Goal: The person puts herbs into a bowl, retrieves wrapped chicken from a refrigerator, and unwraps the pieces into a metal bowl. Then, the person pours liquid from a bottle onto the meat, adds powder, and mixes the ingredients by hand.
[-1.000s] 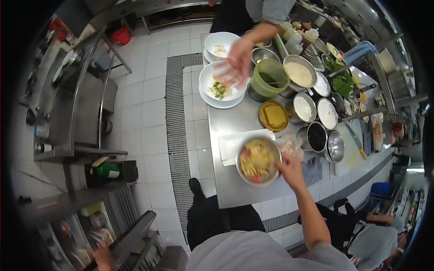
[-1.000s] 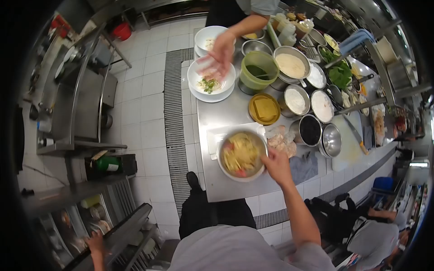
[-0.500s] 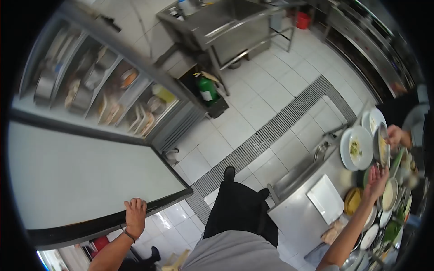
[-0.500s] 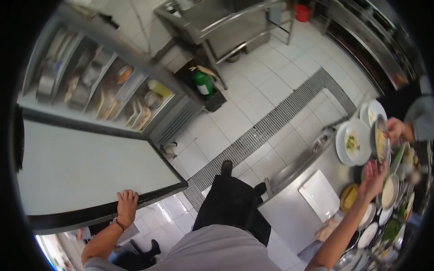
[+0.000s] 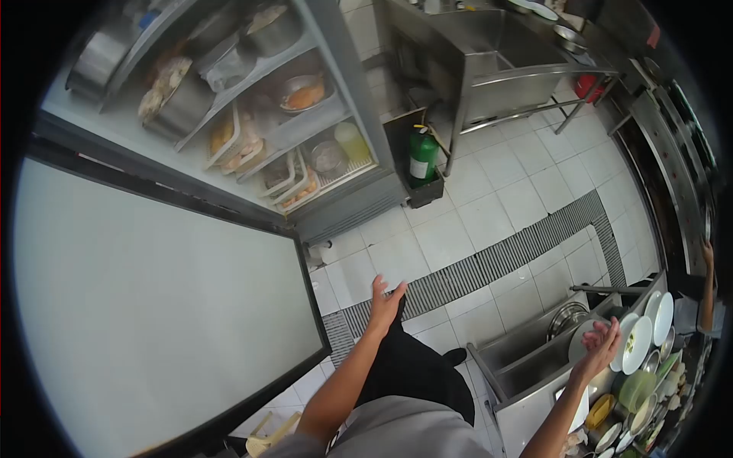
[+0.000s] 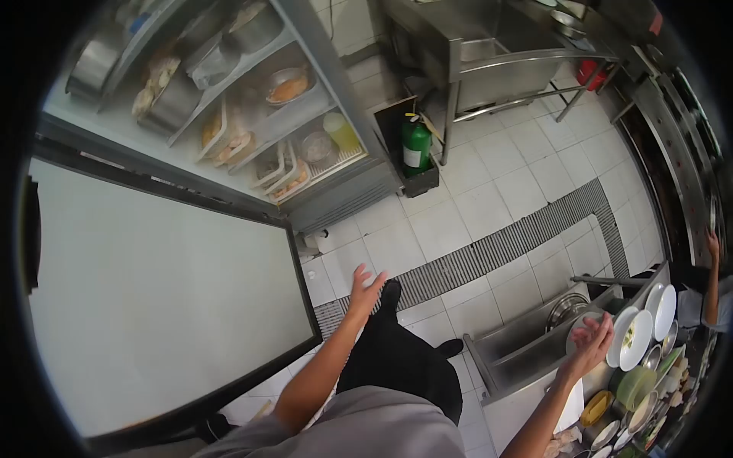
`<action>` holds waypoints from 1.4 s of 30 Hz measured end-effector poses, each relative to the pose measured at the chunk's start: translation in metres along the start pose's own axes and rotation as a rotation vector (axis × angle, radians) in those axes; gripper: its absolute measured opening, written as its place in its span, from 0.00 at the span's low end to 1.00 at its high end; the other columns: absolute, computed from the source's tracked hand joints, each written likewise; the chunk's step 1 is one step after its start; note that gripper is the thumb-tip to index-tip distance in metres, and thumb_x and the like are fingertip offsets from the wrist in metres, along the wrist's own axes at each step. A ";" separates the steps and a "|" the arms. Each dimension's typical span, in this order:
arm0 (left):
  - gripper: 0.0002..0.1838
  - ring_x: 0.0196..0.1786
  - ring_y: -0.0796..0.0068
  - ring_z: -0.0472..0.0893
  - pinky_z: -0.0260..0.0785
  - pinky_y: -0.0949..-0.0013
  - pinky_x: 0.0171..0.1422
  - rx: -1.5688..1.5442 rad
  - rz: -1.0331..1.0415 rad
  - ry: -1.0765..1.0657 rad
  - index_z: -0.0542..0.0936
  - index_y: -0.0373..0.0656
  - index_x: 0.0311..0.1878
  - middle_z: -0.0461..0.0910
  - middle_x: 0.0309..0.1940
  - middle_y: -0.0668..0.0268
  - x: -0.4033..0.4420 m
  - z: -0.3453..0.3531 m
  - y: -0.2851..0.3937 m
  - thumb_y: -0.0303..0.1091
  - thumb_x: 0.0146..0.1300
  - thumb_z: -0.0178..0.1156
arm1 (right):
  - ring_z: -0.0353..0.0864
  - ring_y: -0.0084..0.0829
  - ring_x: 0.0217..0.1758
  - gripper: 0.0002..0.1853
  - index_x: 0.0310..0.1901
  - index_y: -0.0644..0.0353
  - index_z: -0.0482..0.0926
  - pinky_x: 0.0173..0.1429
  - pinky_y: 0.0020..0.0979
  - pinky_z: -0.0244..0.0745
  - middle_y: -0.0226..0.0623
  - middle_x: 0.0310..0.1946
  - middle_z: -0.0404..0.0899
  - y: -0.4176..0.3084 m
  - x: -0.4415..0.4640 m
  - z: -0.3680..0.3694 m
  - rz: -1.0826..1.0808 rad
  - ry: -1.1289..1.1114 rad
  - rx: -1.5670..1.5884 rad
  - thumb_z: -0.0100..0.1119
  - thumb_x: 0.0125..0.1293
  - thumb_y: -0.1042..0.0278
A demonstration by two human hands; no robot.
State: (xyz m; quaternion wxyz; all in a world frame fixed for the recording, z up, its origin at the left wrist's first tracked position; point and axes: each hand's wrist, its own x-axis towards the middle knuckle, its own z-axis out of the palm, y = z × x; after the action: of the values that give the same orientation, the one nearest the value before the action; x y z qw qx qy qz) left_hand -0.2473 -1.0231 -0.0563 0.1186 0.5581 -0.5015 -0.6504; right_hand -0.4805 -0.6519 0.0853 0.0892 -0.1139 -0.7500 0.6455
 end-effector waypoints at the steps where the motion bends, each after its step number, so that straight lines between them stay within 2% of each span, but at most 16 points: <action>1: 0.50 0.64 0.60 0.73 0.69 0.62 0.65 0.074 0.073 0.019 0.55 0.33 0.75 0.64 0.68 0.45 0.034 -0.002 -0.001 0.48 0.59 0.72 | 0.75 0.16 0.26 0.23 0.62 0.56 0.73 0.29 0.17 0.65 0.33 0.37 0.80 -0.001 -0.011 0.010 0.000 -0.008 -0.008 0.50 0.76 0.47; 4: 0.49 0.67 0.56 0.69 0.65 0.60 0.69 0.337 0.419 0.158 0.56 0.31 0.74 0.64 0.69 0.44 0.165 -0.026 0.008 0.47 0.59 0.72 | 0.74 0.15 0.25 0.24 0.62 0.57 0.72 0.28 0.17 0.66 0.32 0.37 0.80 -0.005 -0.035 0.043 -0.041 -0.025 -0.090 0.51 0.76 0.47; 7: 0.47 0.69 0.54 0.67 0.61 0.58 0.73 0.293 0.397 0.232 0.59 0.28 0.72 0.64 0.69 0.45 0.234 -0.076 0.069 0.49 0.60 0.70 | 0.74 0.16 0.25 0.23 0.62 0.58 0.72 0.28 0.18 0.65 0.34 0.37 0.79 -0.003 -0.050 0.058 -0.030 0.011 -0.160 0.50 0.77 0.49; 9: 0.44 0.64 0.57 0.71 0.64 0.60 0.68 0.368 0.401 0.328 0.61 0.33 0.71 0.69 0.64 0.49 0.279 -0.114 0.086 0.49 0.60 0.69 | 0.74 0.16 0.24 0.23 0.62 0.59 0.72 0.28 0.18 0.65 0.34 0.36 0.79 0.002 -0.056 0.064 -0.031 0.010 -0.199 0.50 0.77 0.50; 12: 0.38 0.48 0.66 0.78 0.71 0.65 0.53 0.389 0.325 0.347 0.65 0.39 0.69 0.77 0.53 0.56 0.367 -0.181 0.069 0.47 0.61 0.68 | 0.74 0.16 0.23 0.22 0.61 0.61 0.72 0.27 0.18 0.65 0.34 0.35 0.78 0.008 -0.067 0.074 -0.022 0.013 -0.249 0.50 0.77 0.52; 13: 0.37 0.44 0.68 0.79 0.72 0.66 0.49 0.378 0.295 0.331 0.66 0.39 0.68 0.78 0.52 0.57 0.367 -0.188 0.082 0.47 0.61 0.68 | 0.73 0.16 0.23 0.22 0.61 0.62 0.72 0.27 0.18 0.65 0.34 0.34 0.78 0.011 -0.071 0.081 -0.011 0.014 -0.252 0.50 0.77 0.52; 16: 0.30 0.42 0.62 0.80 0.75 0.63 0.50 0.200 0.229 0.341 0.74 0.37 0.61 0.79 0.46 0.54 0.337 -0.197 0.126 0.48 0.63 0.66 | 0.73 0.16 0.22 0.21 0.60 0.62 0.72 0.26 0.18 0.65 0.33 0.33 0.79 0.028 -0.082 0.102 0.012 -0.043 -0.289 0.50 0.78 0.54; 18: 0.24 0.35 0.71 0.78 0.74 0.66 0.41 0.097 0.270 0.493 0.75 0.39 0.57 0.78 0.41 0.61 0.321 -0.185 0.142 0.41 0.62 0.67 | 0.74 0.16 0.22 0.19 0.59 0.63 0.73 0.25 0.19 0.66 0.33 0.32 0.79 0.043 -0.092 0.124 0.056 -0.125 -0.275 0.51 0.78 0.56; 24: 0.22 0.32 0.77 0.76 0.67 0.72 0.33 0.090 0.395 0.506 0.73 0.40 0.59 0.81 0.41 0.67 0.336 -0.194 0.134 0.37 0.65 0.62 | 0.72 0.16 0.25 0.17 0.57 0.63 0.73 0.28 0.19 0.67 0.31 0.33 0.77 0.085 -0.124 0.201 0.216 -0.340 -0.225 0.53 0.76 0.59; 28: 0.19 0.31 0.77 0.76 0.67 0.75 0.32 0.006 0.350 0.488 0.75 0.43 0.57 0.80 0.39 0.69 0.328 -0.210 0.144 0.36 0.65 0.62 | 0.72 0.17 0.26 0.18 0.58 0.63 0.72 0.30 0.21 0.68 0.33 0.33 0.78 0.098 -0.138 0.236 0.257 -0.485 -0.206 0.55 0.76 0.59; 30: 0.16 0.30 0.77 0.76 0.66 0.78 0.31 -0.183 0.127 0.437 0.76 0.46 0.53 0.79 0.40 0.69 0.325 -0.221 0.150 0.36 0.63 0.63 | 0.73 0.18 0.26 0.18 0.57 0.63 0.73 0.31 0.21 0.69 0.33 0.32 0.79 0.099 -0.138 0.249 0.270 -0.520 -0.197 0.56 0.75 0.60; 31: 0.16 0.30 0.77 0.76 0.66 0.78 0.31 -0.184 0.125 0.438 0.76 0.46 0.53 0.79 0.40 0.69 0.329 -0.225 0.149 0.36 0.63 0.63 | 0.74 0.19 0.27 0.18 0.57 0.64 0.74 0.31 0.22 0.71 0.34 0.32 0.79 0.099 -0.137 0.254 0.280 -0.581 -0.242 0.57 0.75 0.60; 33: 0.15 0.32 0.76 0.77 0.68 0.75 0.31 -0.390 -0.066 0.483 0.77 0.48 0.50 0.77 0.43 0.67 0.339 -0.232 0.144 0.37 0.61 0.63 | 0.76 0.20 0.27 0.17 0.56 0.64 0.74 0.32 0.22 0.72 0.35 0.32 0.80 0.100 -0.137 0.263 0.289 -0.646 -0.289 0.58 0.74 0.60; 36: 0.18 0.37 0.73 0.77 0.68 0.70 0.36 -0.457 -0.123 0.477 0.77 0.48 0.54 0.78 0.50 0.66 0.351 -0.234 0.124 0.39 0.61 0.62 | 0.78 0.22 0.29 0.16 0.53 0.64 0.77 0.34 0.24 0.76 0.35 0.31 0.80 0.104 -0.137 0.272 0.216 -0.685 -0.362 0.60 0.73 0.60; 39: 0.22 0.38 0.72 0.78 0.68 0.67 0.37 -0.416 -0.112 0.517 0.76 0.49 0.57 0.77 0.53 0.66 0.351 -0.232 0.119 0.41 0.60 0.63 | 0.79 0.22 0.29 0.15 0.52 0.64 0.78 0.34 0.26 0.77 0.35 0.30 0.81 0.105 -0.135 0.277 0.141 -0.741 -0.450 0.60 0.72 0.61; 42: 0.20 0.38 0.69 0.79 0.73 0.67 0.38 -0.562 0.021 0.450 0.76 0.43 0.51 0.75 0.49 0.62 0.342 -0.234 0.125 0.42 0.59 0.65 | 0.79 0.23 0.28 0.14 0.51 0.64 0.79 0.34 0.27 0.77 0.36 0.29 0.81 0.104 -0.135 0.283 0.071 -0.807 -0.550 0.61 0.71 0.63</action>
State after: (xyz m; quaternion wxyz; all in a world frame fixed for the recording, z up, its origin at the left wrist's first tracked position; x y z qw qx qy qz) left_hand -0.2201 -1.4473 -0.1358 0.3815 0.6276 -0.2704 -0.6224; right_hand -0.4251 -0.9439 -0.0579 -0.2638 0.1006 -0.8631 0.4188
